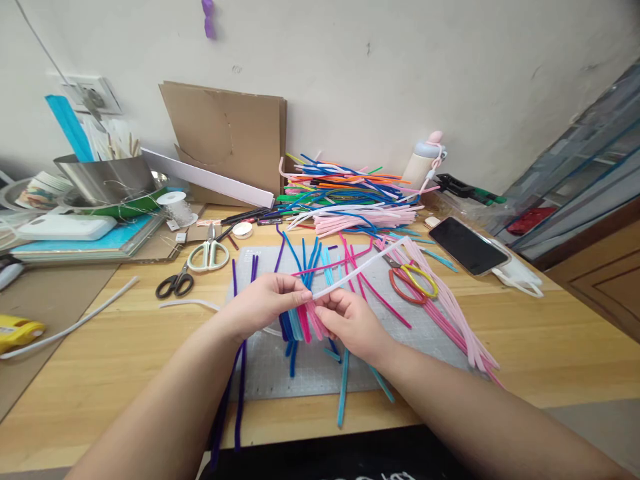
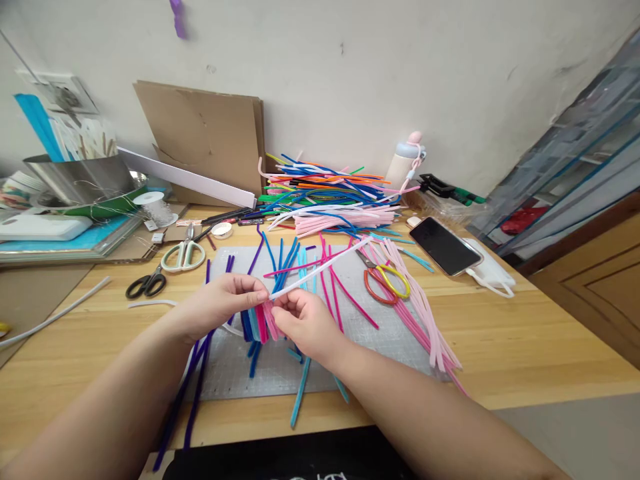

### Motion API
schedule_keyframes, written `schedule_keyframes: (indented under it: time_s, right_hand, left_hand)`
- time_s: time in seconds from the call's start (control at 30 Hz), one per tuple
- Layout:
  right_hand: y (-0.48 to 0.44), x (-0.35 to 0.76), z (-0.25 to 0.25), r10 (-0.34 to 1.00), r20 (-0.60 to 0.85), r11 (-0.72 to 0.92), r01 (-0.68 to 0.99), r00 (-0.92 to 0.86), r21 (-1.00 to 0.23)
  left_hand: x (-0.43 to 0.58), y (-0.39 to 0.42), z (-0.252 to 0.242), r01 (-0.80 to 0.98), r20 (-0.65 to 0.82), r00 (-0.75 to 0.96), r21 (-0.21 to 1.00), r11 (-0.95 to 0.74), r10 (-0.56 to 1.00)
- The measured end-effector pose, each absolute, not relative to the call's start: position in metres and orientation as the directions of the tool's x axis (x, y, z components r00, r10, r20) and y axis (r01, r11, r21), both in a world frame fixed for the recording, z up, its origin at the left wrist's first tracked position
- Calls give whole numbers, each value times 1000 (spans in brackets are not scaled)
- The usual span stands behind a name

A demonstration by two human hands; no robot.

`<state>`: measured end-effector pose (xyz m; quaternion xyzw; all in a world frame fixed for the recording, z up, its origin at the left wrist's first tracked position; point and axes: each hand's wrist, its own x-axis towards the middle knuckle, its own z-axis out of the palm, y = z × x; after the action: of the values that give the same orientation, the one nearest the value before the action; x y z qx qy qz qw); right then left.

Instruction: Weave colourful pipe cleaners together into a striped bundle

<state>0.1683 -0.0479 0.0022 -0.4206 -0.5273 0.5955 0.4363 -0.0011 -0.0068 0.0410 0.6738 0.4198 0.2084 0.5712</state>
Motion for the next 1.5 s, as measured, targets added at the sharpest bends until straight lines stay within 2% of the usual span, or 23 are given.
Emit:
schedule_keyframes:
  time_s: [0.4, 0.67, 0.87, 1.0, 1.17, 1.3, 1.4, 1.5]
  right_hand:
    - [-48, 168, 5, 967, -50, -63, -42, -248, -997]
    - [-46, 170, 1, 947, -62, -97, -96, -316, -991]
    - [-49, 169, -1, 907, -75, -79, 7, -415, -997]
    - [-48, 168, -3, 935, -51, -75, -54, -352, -996]
    - [-42, 171, -1, 991, -12, -41, -217, -136, -975]
    - [-39, 170, 1, 995, -5, -28, -239, -98, -971]
    - [-39, 171, 1, 998, 10, -3, -202, -67, -979]
    - [-41, 176, 2, 997, 53, 52, -28, -61, -998]
  left_hand:
    - [11, -15, 47, 493, -113, 451, 859, -142, 885]
    - [17, -14, 38, 527, 127, 372, 787, -322, 919]
    - [18, -17, 38, 610, 276, 295, 683, -403, 915]
    - [20, -18, 37, 618, 339, 339, 623, -479, 878]
    - [21, -16, 34, 548, 295, 464, 645, -532, 835]
    - [19, -14, 30, 475, 171, 445, 787, -394, 879]
    - [18, -13, 30, 413, 131, 446, 848, -334, 885]
    - [17, -14, 34, 442, 173, 451, 809, -388, 875]
